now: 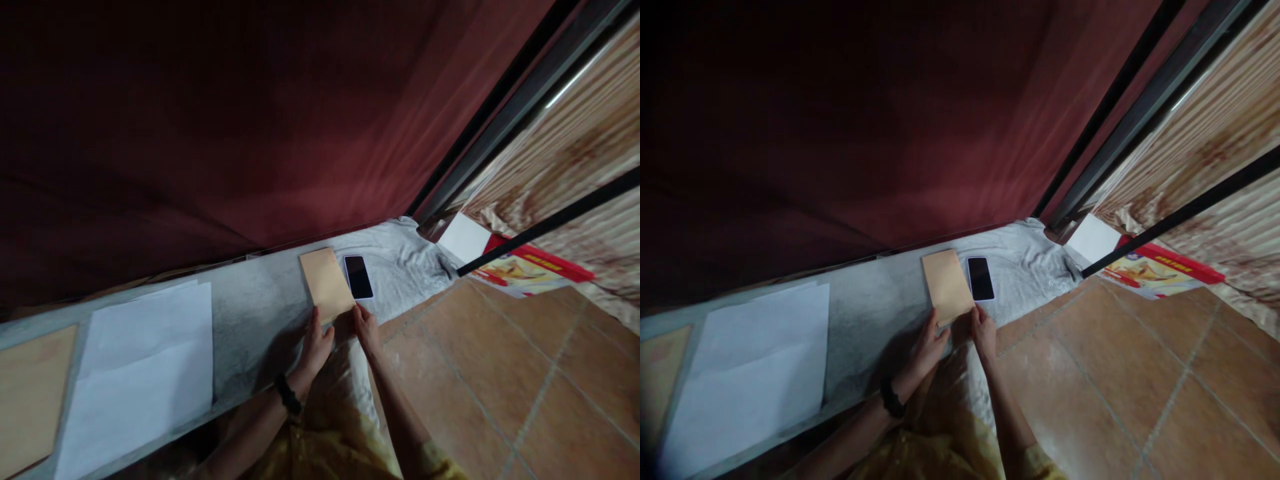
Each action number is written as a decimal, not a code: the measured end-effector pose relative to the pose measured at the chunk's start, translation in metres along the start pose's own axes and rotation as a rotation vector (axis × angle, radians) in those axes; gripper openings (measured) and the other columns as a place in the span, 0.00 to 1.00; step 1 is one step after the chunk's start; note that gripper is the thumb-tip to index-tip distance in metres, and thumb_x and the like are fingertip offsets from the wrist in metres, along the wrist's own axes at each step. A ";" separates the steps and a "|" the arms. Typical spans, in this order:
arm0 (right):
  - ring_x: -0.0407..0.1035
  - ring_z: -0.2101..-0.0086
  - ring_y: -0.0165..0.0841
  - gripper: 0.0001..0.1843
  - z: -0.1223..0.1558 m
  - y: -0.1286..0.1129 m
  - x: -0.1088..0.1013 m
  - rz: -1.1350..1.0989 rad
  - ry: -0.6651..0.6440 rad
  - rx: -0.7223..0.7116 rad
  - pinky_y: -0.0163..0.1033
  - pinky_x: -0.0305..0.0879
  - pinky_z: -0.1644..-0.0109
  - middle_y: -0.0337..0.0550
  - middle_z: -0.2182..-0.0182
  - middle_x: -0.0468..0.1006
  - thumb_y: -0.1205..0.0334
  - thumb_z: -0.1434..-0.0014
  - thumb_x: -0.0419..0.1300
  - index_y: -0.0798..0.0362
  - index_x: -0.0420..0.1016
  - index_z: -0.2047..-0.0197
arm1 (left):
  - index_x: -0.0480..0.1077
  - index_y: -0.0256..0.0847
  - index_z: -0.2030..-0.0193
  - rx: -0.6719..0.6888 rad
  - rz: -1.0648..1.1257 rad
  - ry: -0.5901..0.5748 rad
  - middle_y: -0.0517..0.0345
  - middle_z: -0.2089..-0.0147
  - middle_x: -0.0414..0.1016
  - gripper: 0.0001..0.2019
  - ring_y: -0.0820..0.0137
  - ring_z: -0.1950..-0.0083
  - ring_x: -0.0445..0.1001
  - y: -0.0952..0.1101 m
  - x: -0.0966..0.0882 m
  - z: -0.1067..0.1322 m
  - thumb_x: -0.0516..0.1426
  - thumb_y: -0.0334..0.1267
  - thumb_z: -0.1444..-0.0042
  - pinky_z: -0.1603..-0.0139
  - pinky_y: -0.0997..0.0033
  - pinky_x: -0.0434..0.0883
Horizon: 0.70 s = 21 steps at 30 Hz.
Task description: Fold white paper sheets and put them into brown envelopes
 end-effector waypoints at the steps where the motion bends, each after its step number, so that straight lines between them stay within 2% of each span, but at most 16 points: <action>1: 0.73 0.75 0.36 0.36 0.000 0.000 0.000 0.004 -0.003 0.000 0.36 0.68 0.72 0.41 0.75 0.79 0.40 0.36 0.48 0.57 0.75 0.38 | 0.56 0.39 0.28 0.016 -0.015 0.009 0.43 0.25 0.56 0.34 0.55 0.25 0.55 0.000 0.000 0.001 0.56 0.33 0.42 0.24 0.55 0.53; 4: 0.71 0.76 0.35 0.36 0.001 0.002 0.001 -0.022 -0.012 -0.012 0.36 0.68 0.72 0.42 0.74 0.79 0.40 0.35 0.48 0.58 0.75 0.38 | 0.57 0.33 0.29 0.077 -0.027 0.030 0.37 0.26 0.56 0.34 0.54 0.26 0.57 0.001 -0.001 0.003 0.56 0.34 0.42 0.25 0.53 0.55; 8: 0.72 0.74 0.36 0.37 0.002 0.005 0.000 -0.028 -0.001 -0.030 0.36 0.68 0.71 0.45 0.73 0.80 0.38 0.36 0.49 0.59 0.76 0.40 | 0.56 0.35 0.28 0.122 -0.036 0.038 0.40 0.26 0.57 0.34 0.55 0.26 0.57 0.000 0.000 0.007 0.55 0.35 0.43 0.26 0.52 0.57; 12: 0.73 0.74 0.37 0.39 0.002 0.006 0.000 -0.013 -0.003 -0.028 0.37 0.68 0.71 0.44 0.73 0.80 0.35 0.38 0.50 0.58 0.77 0.41 | 0.55 0.32 0.28 0.137 -0.073 0.026 0.37 0.25 0.54 0.34 0.56 0.25 0.55 -0.002 0.004 0.007 0.53 0.34 0.43 0.25 0.52 0.54; 16: 0.72 0.75 0.36 0.40 0.000 0.008 0.001 -0.040 -0.008 -0.029 0.37 0.66 0.73 0.42 0.74 0.79 0.34 0.39 0.51 0.58 0.76 0.41 | 0.53 0.35 0.27 0.158 -0.063 0.016 0.40 0.25 0.55 0.36 0.58 0.24 0.54 -0.002 0.007 0.006 0.54 0.33 0.44 0.25 0.54 0.54; 19: 0.71 0.75 0.36 0.40 0.002 0.012 -0.002 -0.126 0.010 -0.038 0.37 0.67 0.74 0.41 0.74 0.78 0.34 0.41 0.54 0.58 0.73 0.39 | 0.51 0.36 0.26 0.171 -0.045 0.005 0.41 0.24 0.54 0.36 0.59 0.24 0.53 -0.003 -0.001 0.013 0.53 0.34 0.43 0.25 0.53 0.54; 21: 0.71 0.75 0.35 0.41 0.007 0.016 -0.005 -0.215 0.074 -0.054 0.37 0.67 0.74 0.39 0.73 0.76 0.35 0.42 0.56 0.57 0.70 0.37 | 0.51 0.37 0.26 0.181 -0.033 0.016 0.42 0.24 0.53 0.35 0.59 0.24 0.52 -0.008 -0.018 0.023 0.52 0.34 0.41 0.24 0.53 0.53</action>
Point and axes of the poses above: each hand's wrist, its own z-axis away from the middle knuckle, its own x-axis out of the palm, y = z × x, the point moved 4 cm from there along -z, towards the middle knuckle
